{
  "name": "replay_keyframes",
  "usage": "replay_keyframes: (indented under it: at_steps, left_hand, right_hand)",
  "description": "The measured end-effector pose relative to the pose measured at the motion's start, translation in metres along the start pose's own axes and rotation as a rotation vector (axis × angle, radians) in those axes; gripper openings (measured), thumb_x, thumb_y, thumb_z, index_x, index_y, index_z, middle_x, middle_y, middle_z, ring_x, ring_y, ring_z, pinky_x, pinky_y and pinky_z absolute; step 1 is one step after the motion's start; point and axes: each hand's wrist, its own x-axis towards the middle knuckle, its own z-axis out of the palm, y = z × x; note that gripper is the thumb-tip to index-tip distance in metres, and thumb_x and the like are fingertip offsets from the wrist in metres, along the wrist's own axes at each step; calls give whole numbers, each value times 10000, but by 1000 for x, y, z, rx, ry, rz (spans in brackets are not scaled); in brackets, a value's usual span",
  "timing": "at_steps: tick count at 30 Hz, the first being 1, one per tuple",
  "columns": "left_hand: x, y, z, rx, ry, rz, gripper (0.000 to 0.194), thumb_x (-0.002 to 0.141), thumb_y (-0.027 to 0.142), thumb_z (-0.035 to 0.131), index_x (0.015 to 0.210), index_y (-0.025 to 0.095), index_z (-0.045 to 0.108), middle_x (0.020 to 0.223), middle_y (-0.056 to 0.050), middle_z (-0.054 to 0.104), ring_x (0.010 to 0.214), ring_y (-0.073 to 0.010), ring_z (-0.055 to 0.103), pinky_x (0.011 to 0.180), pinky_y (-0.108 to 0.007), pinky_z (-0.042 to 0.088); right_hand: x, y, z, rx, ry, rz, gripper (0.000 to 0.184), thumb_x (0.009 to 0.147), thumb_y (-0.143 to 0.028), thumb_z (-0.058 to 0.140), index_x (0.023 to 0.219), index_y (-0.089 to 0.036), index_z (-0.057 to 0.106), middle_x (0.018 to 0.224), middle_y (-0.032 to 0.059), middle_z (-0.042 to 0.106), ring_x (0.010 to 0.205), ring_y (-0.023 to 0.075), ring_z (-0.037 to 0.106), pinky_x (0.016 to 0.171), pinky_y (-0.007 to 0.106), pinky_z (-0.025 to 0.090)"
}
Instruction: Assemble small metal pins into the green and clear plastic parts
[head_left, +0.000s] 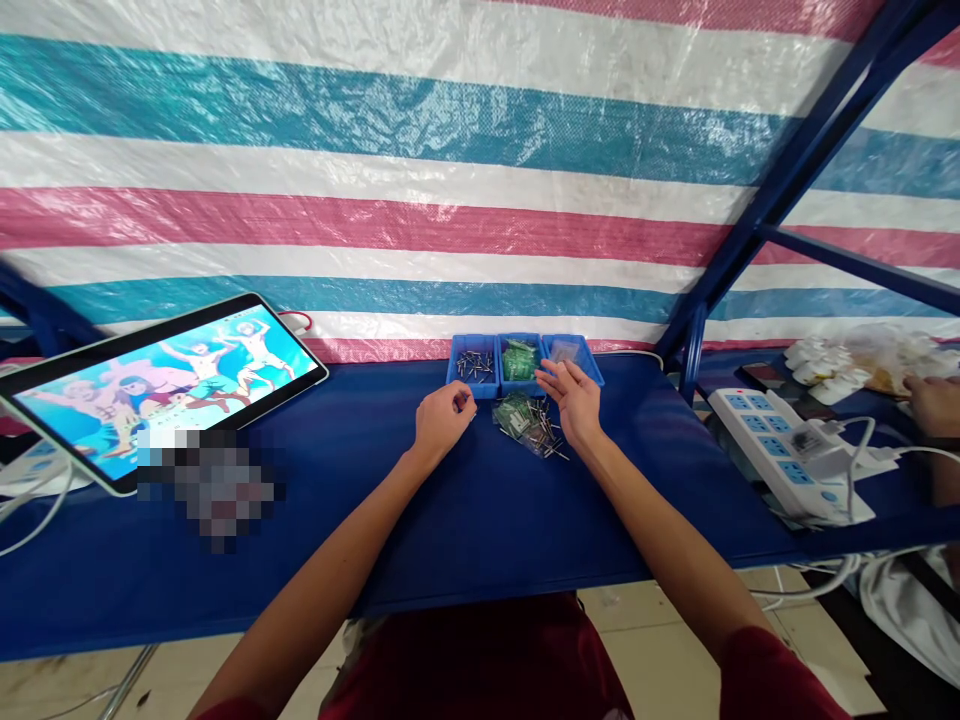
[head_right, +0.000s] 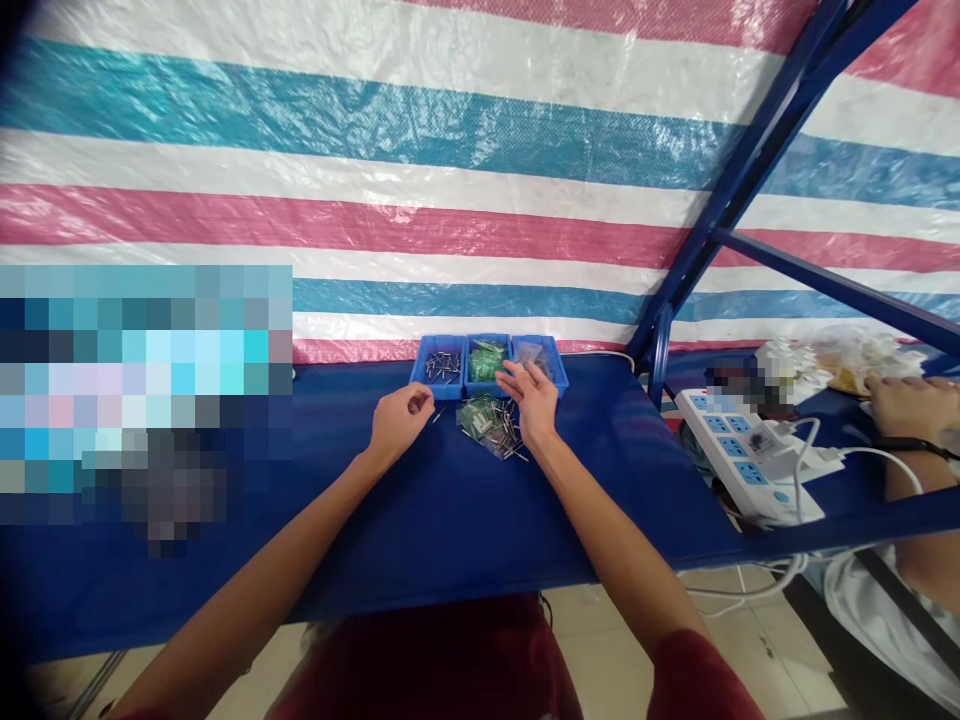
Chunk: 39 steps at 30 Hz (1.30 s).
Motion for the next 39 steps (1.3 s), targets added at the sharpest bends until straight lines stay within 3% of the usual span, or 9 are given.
replay_keyframes:
  at_steps: [2, 4, 7, 12, 16, 20, 24, 32, 39]
  left_hand:
    - [1, -1, 0, 182, -78, -5, 111, 782, 285, 550, 776, 210, 631, 743, -4, 655, 692, -172, 598, 602, -250, 381]
    - [0, -1, 1, 307, -182, 0, 141, 786, 334, 561, 774, 213, 630, 816, -19, 670, 744, -198, 615, 595, -261, 381]
    - [-1, -1, 5, 413, -301, 22, 153, 803, 336, 549, 798, 207, 632, 887, -40, 667, 783, -217, 623, 597, -273, 385]
    - [-2, -3, 7, 442, -339, 80, 128, 841, 253, 509, 851, 200, 625, 916, -44, 667, 787, -205, 628, 600, -267, 383]
    - [-2, -5, 6, 364, -234, 177, 129, 876, 257, 507, 849, 194, 616, 878, -34, 671, 749, -179, 623, 601, -252, 390]
    - [-4, -3, 7, 179, -73, 371, 172, 928, 275, 466, 913, 184, 612, 870, -31, 674, 743, -148, 620, 668, -234, 427]
    - [-7, 0, 10, 2, -11, 493, 213, 953, 284, 436, 929, 171, 615, 851, -41, 675, 773, -141, 628, 727, -232, 455]
    - [-11, 9, 10, -293, 150, 470, 190, 920, 310, 524, 903, 177, 658, 842, -38, 703, 713, -126, 640, 699, -231, 502]
    - [-12, 11, 10, -330, 134, 376, 234, 928, 327, 502, 855, 169, 658, 722, -17, 674, 623, -113, 614, 665, -222, 489]
  right_hand:
    - [1, -1, 0, 26, 15, -13, 525, 697, -385, 739, 1144, -166, 571, 1030, 81, 695, 824, 201, 696, 793, 375, 575]
    - [-1, 0, 0, -51, -4, -36, 572, 728, -387, 708, 1225, -164, 535, 1039, 84, 687, 800, 205, 698, 763, 386, 580]
    - [-6, 6, 1, -245, -82, -104, 464, 771, -431, 652, 1150, -167, 600, 939, 70, 690, 689, 184, 677, 633, 345, 576]
    - [-14, 12, 1, -464, -254, -195, 253, 829, -396, 577, 937, -186, 668, 793, 37, 666, 616, 153, 630, 579, 293, 540]
    - [-18, 10, 2, -678, -346, -382, 230, 882, -354, 518, 937, -200, 680, 826, 50, 657, 666, 157, 621, 596, 280, 518]
    - [-19, 7, 3, -809, -500, -538, 241, 904, -357, 511, 1002, -212, 676, 974, 82, 653, 819, 180, 624, 646, 281, 518]
    - [-19, 6, 3, -845, -509, -610, 236, 914, -362, 508, 856, -206, 676, 847, 67, 665, 771, 181, 613, 691, 300, 504]
    - [-21, 5, 3, -879, -462, -547, 270, 931, -379, 454, 817, -193, 613, 795, 55, 633, 715, 171, 588, 654, 281, 467]
    - [-21, 9, 3, -913, -504, -523, 349, 950, -432, 396, 788, -187, 585, 712, 33, 604, 644, 152, 556, 640, 268, 436]
